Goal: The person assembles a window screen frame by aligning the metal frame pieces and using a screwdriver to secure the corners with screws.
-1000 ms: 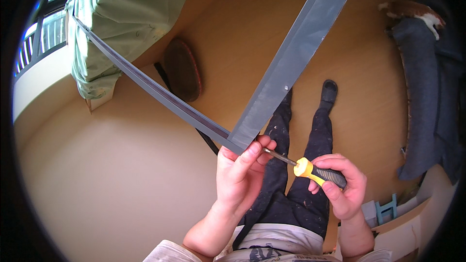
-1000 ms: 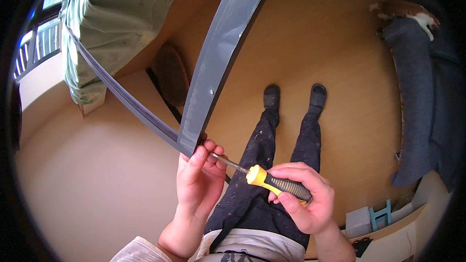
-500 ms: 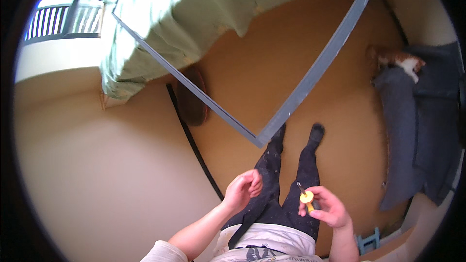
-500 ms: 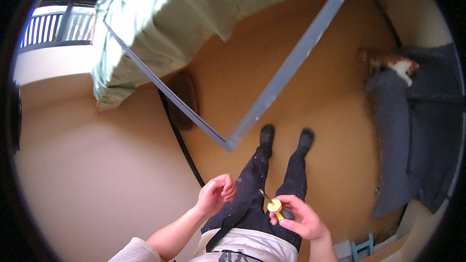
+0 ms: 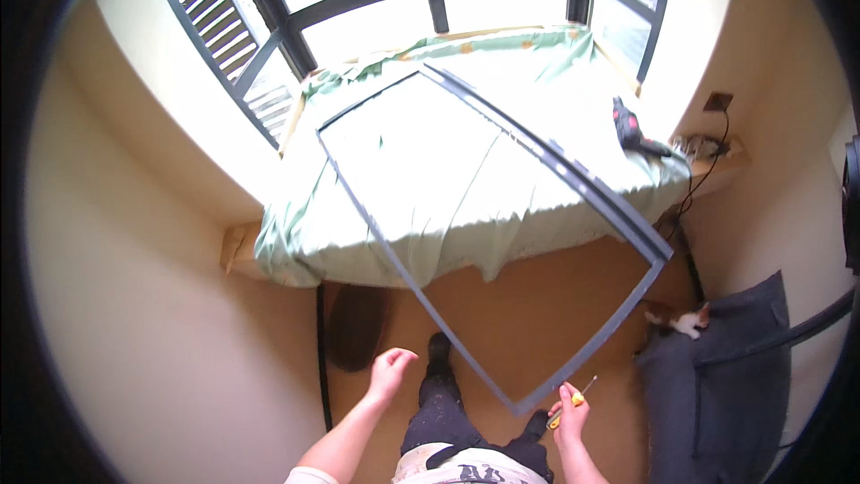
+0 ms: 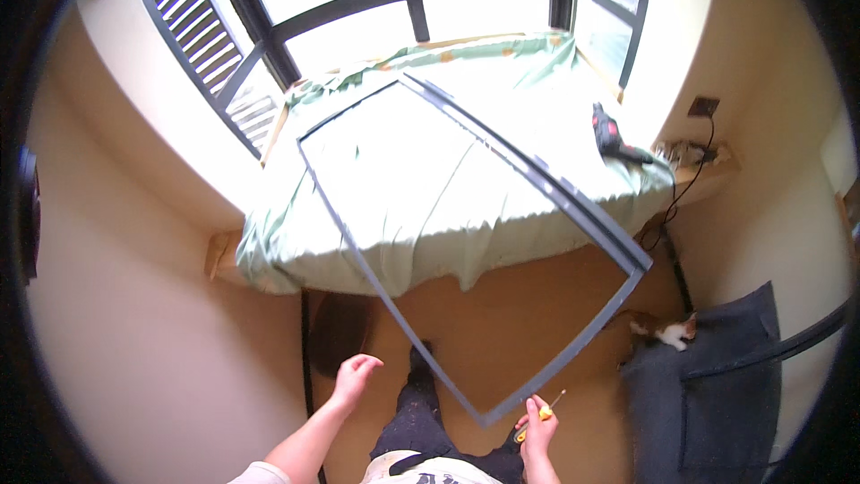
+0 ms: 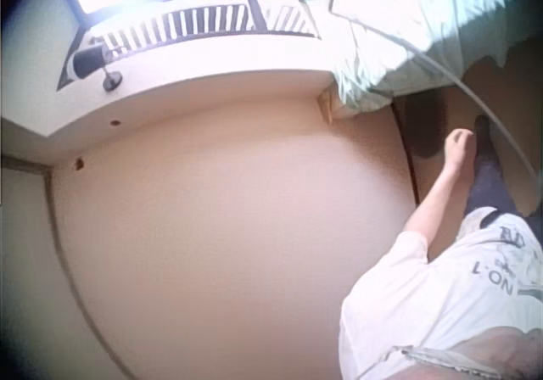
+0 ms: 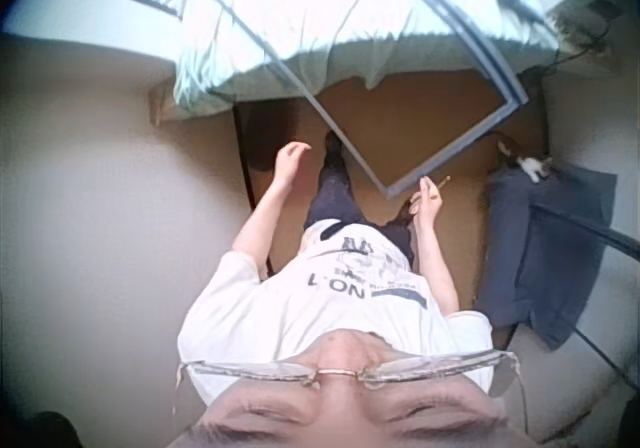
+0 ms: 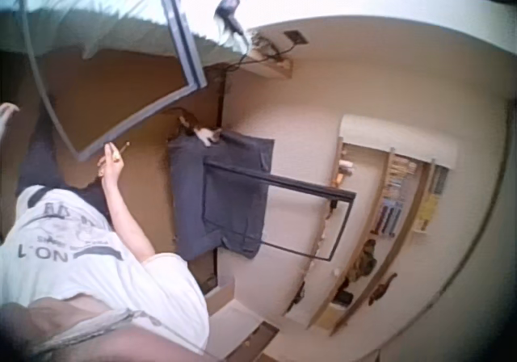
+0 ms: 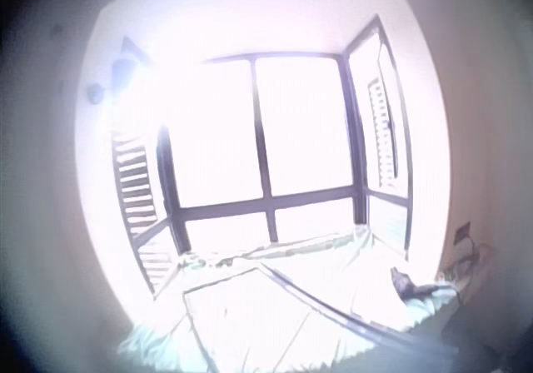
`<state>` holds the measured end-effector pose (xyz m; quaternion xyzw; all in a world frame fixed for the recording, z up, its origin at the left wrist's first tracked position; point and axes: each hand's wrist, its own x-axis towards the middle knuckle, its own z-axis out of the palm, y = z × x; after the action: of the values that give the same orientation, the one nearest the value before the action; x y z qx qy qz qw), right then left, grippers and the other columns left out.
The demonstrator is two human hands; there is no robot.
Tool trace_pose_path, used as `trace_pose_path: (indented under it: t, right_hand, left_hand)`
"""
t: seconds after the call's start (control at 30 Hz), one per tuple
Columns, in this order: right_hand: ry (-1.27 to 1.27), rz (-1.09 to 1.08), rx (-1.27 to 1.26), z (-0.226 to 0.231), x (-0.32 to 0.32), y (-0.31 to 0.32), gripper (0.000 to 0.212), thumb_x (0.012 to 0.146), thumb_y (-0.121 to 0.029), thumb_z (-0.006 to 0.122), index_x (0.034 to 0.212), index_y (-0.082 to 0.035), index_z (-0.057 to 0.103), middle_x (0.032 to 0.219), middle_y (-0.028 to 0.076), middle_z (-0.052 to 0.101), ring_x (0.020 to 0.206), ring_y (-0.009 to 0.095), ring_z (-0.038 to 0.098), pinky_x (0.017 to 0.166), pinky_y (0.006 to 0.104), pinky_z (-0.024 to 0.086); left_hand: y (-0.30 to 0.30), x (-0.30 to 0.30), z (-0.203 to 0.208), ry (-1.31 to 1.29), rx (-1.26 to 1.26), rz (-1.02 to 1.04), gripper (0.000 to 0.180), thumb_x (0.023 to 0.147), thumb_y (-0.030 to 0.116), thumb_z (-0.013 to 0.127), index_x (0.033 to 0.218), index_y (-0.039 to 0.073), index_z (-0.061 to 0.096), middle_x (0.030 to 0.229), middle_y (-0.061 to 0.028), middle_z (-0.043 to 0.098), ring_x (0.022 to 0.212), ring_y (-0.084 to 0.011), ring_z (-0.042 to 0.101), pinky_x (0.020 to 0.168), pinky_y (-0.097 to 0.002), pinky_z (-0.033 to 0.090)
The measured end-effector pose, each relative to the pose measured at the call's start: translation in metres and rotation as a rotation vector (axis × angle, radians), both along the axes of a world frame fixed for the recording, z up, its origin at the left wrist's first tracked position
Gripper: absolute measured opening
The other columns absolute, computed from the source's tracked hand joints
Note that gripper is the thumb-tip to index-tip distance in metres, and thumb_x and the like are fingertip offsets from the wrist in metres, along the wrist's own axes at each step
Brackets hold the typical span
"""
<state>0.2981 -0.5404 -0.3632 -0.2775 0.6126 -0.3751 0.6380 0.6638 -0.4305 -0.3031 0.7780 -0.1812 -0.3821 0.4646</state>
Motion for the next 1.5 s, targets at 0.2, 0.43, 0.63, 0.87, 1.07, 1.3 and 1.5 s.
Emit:
trace_pose_path:
  t: [0.2,0.43,0.63,0.87,1.07,1.3,1.5]
  right_hand:
    - [0.304,-0.255,-0.174,-0.004,0.008,-0.064,0.040,0.091,-0.018,0.070,0.122,0.005,0.058,0.080,0.006,0.062,0.047,0.010,0.052,0.040,0.0254,0.044]
    - [0.576,-0.289,-0.103,-0.004,0.002,-0.142,0.030,0.087,-0.011,0.073,0.114,-0.001,0.062,0.078,0.004,0.061,0.045,0.010,0.051,0.040,0.0255,0.044]
    - [0.662,-0.349,-0.122,-0.010,-0.015,-0.221,0.037,0.086,-0.014,0.075,0.118,-0.002,0.062,0.072,0.003,0.061,0.044,0.010,0.050,0.038,0.0254,0.044]
    - [0.772,-0.267,-0.235,-0.011,-0.050,-0.324,0.056,0.081,-0.013,0.080,0.131,-0.004,0.056,0.079,0.002,0.060,0.044,0.009,0.048,0.040,0.0252,0.043]
    - [0.703,-0.124,-0.113,-0.005,-0.073,-0.381,0.067,0.075,-0.006,0.082,0.135,-0.003,0.053,0.076,0.000,0.055,0.049,0.009,0.050,0.042,0.0254,0.043]
    - [0.765,-0.047,-0.231,0.010,-0.075,-0.450,0.062,0.073,-0.002,0.079,0.130,-0.001,0.057,0.075,0.000,0.059,0.051,0.008,0.052,0.043,0.0251,0.043]
    - [0.886,0.051,-0.277,0.064,-0.066,-0.508,0.056,0.067,-0.012,0.081,0.118,0.003,0.065,0.095,0.015,0.074,0.090,0.020,0.071,0.082,0.0321,0.053]
  left_hand:
    - [-0.121,0.188,-0.026,-0.513,0.049,-0.019,0.032,0.087,0.033,0.068,0.089,0.001,0.070,0.079,-0.0155,0.069,0.074,-0.0247,0.068,0.070,-0.0361,0.052]
    - [-0.203,0.356,-0.055,-0.800,0.467,-0.066,0.051,0.087,0.054,0.063,0.095,0.003,0.068,0.094,-0.0213,0.069,0.092,-0.0392,0.066,0.081,-0.0475,0.050]
    - [-0.236,0.390,-0.063,-0.767,0.560,-0.065,0.056,0.085,0.058,0.064,0.086,0.002,0.069,0.088,-0.0208,0.070,0.086,-0.0383,0.067,0.078,-0.0470,0.051]
    - [-0.267,0.390,-0.066,-0.808,0.720,-0.116,0.042,0.081,0.038,0.066,0.099,0.001,0.073,0.096,-0.0228,0.071,0.093,-0.0394,0.068,0.083,-0.0466,0.053]
    - [-0.268,0.364,-0.066,-0.803,0.679,-0.007,0.040,0.081,0.037,0.065,0.089,-0.002,0.070,0.087,-0.0226,0.069,0.085,-0.0403,0.067,0.078,-0.0474,0.051]
    - [-0.263,0.340,-0.065,-0.863,0.530,0.055,0.036,0.082,0.029,0.064,0.071,-0.005,0.059,0.071,-0.0249,0.062,0.068,-0.0422,0.060,0.066,-0.0487,0.046]
    - [-0.244,0.309,-0.051,-0.846,0.553,0.086,0.039,0.082,0.027,0.063,0.065,-0.007,0.054,0.064,-0.0250,0.057,0.063,-0.0429,0.055,0.065,-0.0497,0.044]
